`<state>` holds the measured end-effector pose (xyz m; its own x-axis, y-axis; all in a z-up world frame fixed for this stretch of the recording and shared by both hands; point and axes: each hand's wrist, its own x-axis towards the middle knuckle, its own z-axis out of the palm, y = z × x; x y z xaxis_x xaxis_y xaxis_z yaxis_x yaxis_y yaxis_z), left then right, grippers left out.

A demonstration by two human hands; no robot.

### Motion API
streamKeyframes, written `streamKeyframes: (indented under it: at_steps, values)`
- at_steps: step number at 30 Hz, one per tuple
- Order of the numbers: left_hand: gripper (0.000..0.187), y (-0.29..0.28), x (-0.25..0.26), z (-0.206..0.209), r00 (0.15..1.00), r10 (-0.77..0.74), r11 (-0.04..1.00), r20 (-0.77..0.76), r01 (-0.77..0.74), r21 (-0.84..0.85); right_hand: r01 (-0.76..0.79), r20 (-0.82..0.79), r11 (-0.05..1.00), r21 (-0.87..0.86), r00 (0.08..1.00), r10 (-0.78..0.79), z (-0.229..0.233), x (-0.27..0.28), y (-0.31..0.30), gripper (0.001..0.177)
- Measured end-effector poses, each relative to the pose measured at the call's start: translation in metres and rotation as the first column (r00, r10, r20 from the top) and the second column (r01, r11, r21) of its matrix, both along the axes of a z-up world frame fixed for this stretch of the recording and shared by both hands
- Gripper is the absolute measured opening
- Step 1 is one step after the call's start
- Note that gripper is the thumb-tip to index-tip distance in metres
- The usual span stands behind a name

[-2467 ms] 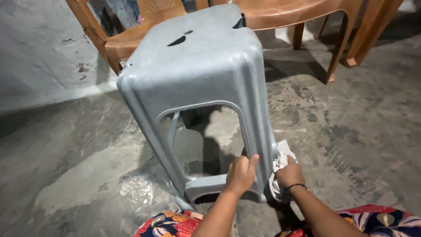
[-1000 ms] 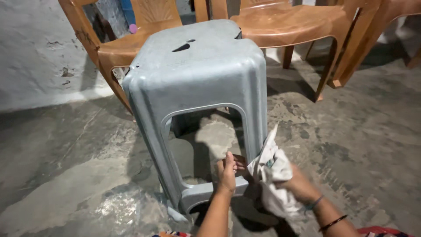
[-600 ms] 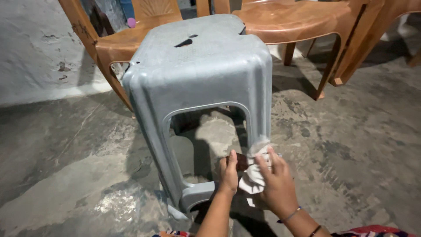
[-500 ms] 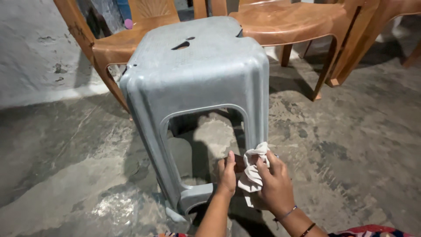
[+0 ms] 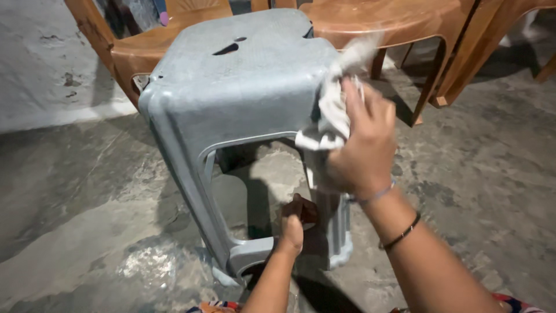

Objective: The person wipes a gray plastic stool with a white cloth, cleaning the legs, seat, and underside. They rotate the stool to access different sides and continue wiping until the entire surface is covered.

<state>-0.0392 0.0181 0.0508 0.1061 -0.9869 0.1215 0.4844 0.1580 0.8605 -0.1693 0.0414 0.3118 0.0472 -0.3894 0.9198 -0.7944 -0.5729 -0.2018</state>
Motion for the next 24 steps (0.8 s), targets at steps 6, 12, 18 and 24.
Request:
streamKeyframes:
  at_steps: [6,12,18,24]
  values:
    - [0.054,-0.013,-0.005,-0.007,0.994,0.073,0.997,0.077,-0.075,0.014,0.04,-0.082,0.908,0.418,0.997,-0.006,-0.154,-0.027,0.039,0.065]
    - [0.055,-0.018,0.004,-0.03,0.997,0.056,0.998,0.05,-0.056,0.005,-0.004,0.016,0.701,0.713,1.0,-0.011,-0.238,-0.051,0.062,0.058]
    - [0.045,-0.011,0.004,-0.018,0.999,0.026,0.978,-0.048,-0.016,0.21,-0.122,0.222,0.985,0.121,0.971,0.093,-0.09,-0.005,0.056,0.064]
    - [0.071,-0.001,0.006,0.004,0.996,-0.093,0.989,-0.012,0.094,0.117,0.015,0.002,0.998,-0.067,1.0,-0.015,0.047,0.032,0.036,0.059]
